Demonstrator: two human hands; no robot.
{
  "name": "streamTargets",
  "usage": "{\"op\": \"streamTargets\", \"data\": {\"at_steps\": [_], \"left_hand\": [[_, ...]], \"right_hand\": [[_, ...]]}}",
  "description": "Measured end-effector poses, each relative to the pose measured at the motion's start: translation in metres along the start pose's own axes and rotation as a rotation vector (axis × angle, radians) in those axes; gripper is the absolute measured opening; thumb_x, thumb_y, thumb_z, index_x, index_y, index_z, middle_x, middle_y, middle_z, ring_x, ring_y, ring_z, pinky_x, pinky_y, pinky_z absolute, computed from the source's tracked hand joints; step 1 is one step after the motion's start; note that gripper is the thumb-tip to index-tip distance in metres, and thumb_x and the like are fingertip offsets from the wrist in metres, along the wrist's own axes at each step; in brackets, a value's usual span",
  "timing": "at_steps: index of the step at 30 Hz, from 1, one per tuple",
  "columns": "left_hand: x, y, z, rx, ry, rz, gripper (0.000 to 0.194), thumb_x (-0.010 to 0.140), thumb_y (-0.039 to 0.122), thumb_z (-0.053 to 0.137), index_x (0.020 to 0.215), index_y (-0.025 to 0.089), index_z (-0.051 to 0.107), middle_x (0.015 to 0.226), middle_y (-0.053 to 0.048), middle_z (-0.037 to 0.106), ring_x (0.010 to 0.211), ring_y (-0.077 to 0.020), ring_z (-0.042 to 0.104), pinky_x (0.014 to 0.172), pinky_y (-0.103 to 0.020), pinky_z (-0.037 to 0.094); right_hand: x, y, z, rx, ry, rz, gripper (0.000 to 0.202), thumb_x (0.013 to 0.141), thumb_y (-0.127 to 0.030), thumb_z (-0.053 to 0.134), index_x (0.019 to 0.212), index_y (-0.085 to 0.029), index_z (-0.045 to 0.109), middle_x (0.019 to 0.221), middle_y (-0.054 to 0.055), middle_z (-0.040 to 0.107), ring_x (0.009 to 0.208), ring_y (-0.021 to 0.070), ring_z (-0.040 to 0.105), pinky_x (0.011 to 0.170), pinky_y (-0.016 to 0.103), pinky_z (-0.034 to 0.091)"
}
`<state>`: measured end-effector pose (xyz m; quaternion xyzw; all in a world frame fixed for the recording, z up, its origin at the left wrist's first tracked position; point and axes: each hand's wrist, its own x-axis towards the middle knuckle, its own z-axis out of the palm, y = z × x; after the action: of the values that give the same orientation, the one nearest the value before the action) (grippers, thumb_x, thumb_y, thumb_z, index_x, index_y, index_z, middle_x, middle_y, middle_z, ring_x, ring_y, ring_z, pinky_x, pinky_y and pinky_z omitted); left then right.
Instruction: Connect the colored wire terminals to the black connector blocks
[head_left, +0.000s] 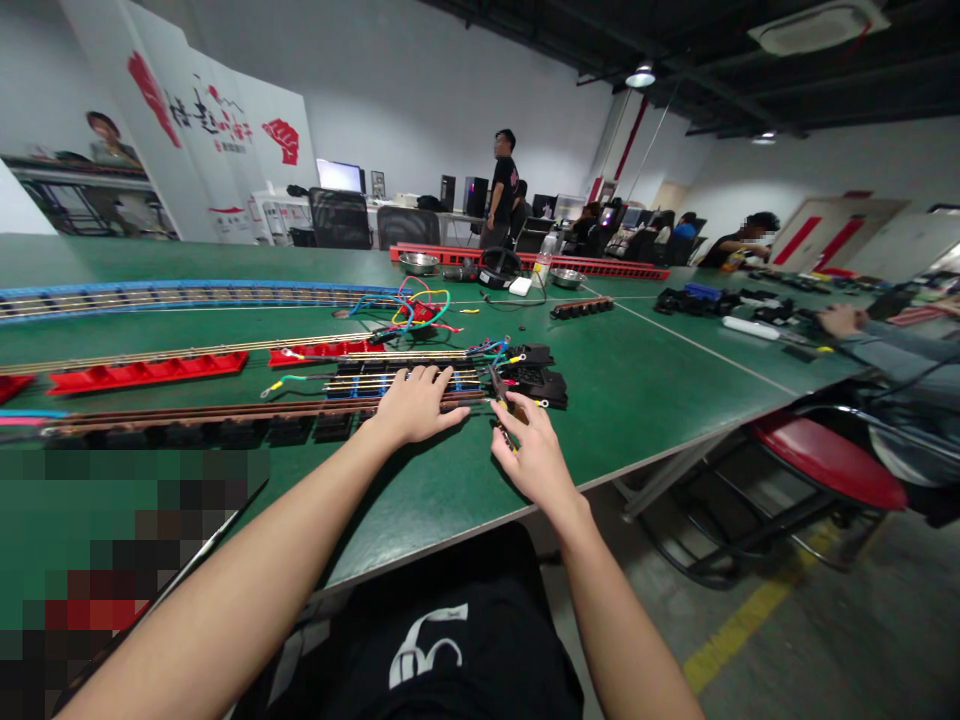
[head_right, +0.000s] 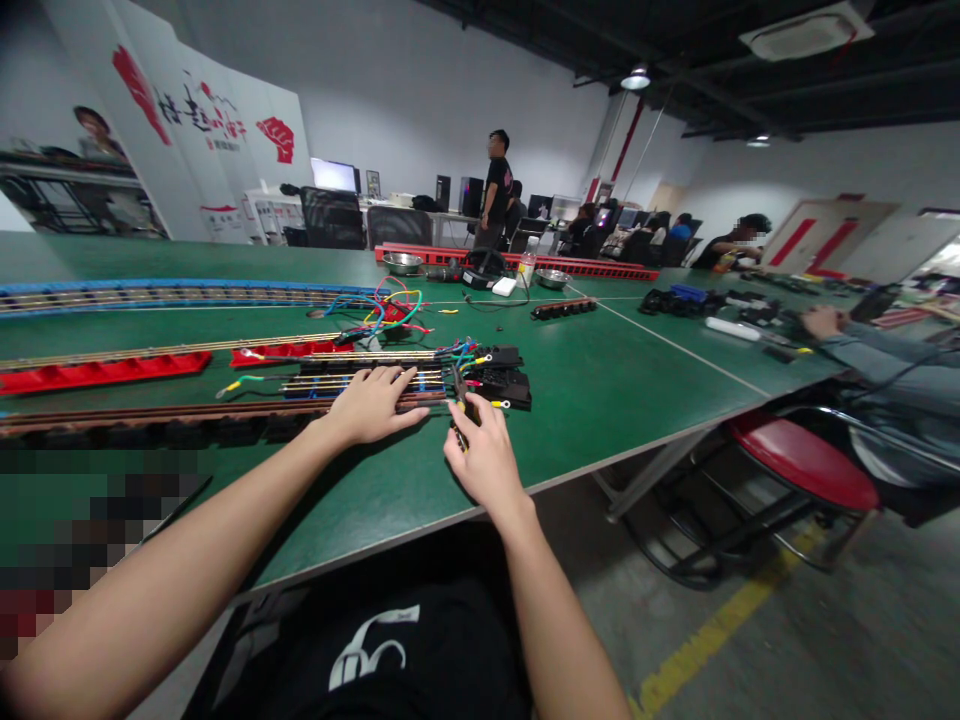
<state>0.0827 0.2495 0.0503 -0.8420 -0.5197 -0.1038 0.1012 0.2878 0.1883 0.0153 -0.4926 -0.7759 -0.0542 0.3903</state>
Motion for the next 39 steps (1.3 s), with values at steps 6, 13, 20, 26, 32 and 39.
{"op": "streamTargets", "data": {"at_steps": [6, 13, 20, 26, 32, 39], "left_hand": [[0.000, 0.000, 0.000, 0.003, -0.002, -0.007, 0.077, 0.088, 0.068, 0.031, 0.143, 0.015, 0.041, 0.141, -0.018, 0.050, 0.128, -0.0332, 0.046, 0.105, -0.048, 0.033], [0.000, 0.001, 0.000, -0.001, -0.004, -0.004, 0.078, 0.088, 0.068, 0.032, 0.143, 0.013, 0.041, 0.139, -0.019, 0.051, 0.127, -0.0344, 0.046, 0.104, -0.049, 0.033], [0.000, 0.000, 0.000, 0.009, -0.004, -0.001, 0.078, 0.088, 0.068, 0.032, 0.143, 0.012, 0.041, 0.140, -0.019, 0.051, 0.126, -0.0344, 0.047, 0.104, -0.049, 0.033], [0.001, 0.001, -0.002, 0.012, -0.013, -0.002, 0.079, 0.088, 0.069, 0.031, 0.143, 0.013, 0.041, 0.139, -0.019, 0.052, 0.125, -0.0338, 0.048, 0.103, -0.048, 0.034], [0.001, 0.001, 0.000, 0.019, -0.006, 0.004, 0.080, 0.088, 0.069, 0.031, 0.144, 0.013, 0.040, 0.138, -0.018, 0.052, 0.123, -0.0349, 0.049, 0.102, -0.048, 0.035], [0.001, 0.001, -0.001, 0.019, -0.018, -0.008, 0.080, 0.088, 0.069, 0.031, 0.144, 0.013, 0.040, 0.140, -0.018, 0.051, 0.123, -0.0345, 0.049, 0.102, -0.048, 0.034]], "right_hand": [[0.000, 0.003, 0.001, -0.028, 0.004, -0.037, 0.042, 0.083, -0.019, 0.053, 0.124, -0.016, 0.065, 0.130, 0.015, 0.056, 0.118, 0.0266, 0.053, 0.101, 0.045, 0.047], [-0.001, 0.003, 0.002, -0.053, 0.013, -0.021, 0.041, 0.082, -0.016, 0.054, 0.121, -0.017, 0.067, 0.132, 0.014, 0.058, 0.115, 0.0264, 0.054, 0.099, 0.044, 0.048], [0.000, 0.000, -0.001, 0.020, -0.001, 0.003, 0.042, 0.082, -0.022, 0.059, 0.123, -0.019, 0.066, 0.132, 0.013, 0.057, 0.118, 0.0267, 0.054, 0.104, 0.045, 0.045], [0.004, -0.005, -0.007, 0.146, 0.071, 0.122, 0.037, 0.089, -0.024, 0.051, 0.122, -0.017, 0.065, 0.124, 0.014, 0.061, 0.114, 0.0233, 0.060, 0.101, 0.038, 0.048], [0.006, -0.004, -0.014, 0.259, 0.116, 0.157, 0.034, 0.096, -0.028, 0.040, 0.118, -0.018, 0.065, 0.115, 0.013, 0.067, 0.106, 0.0223, 0.063, 0.095, 0.039, 0.051], [0.006, -0.001, -0.009, 0.748, 0.080, 0.514, 0.043, 0.092, -0.053, 0.043, 0.111, -0.019, 0.061, 0.090, 0.007, 0.068, 0.071, 0.0181, 0.069, 0.047, 0.025, 0.054]]}}
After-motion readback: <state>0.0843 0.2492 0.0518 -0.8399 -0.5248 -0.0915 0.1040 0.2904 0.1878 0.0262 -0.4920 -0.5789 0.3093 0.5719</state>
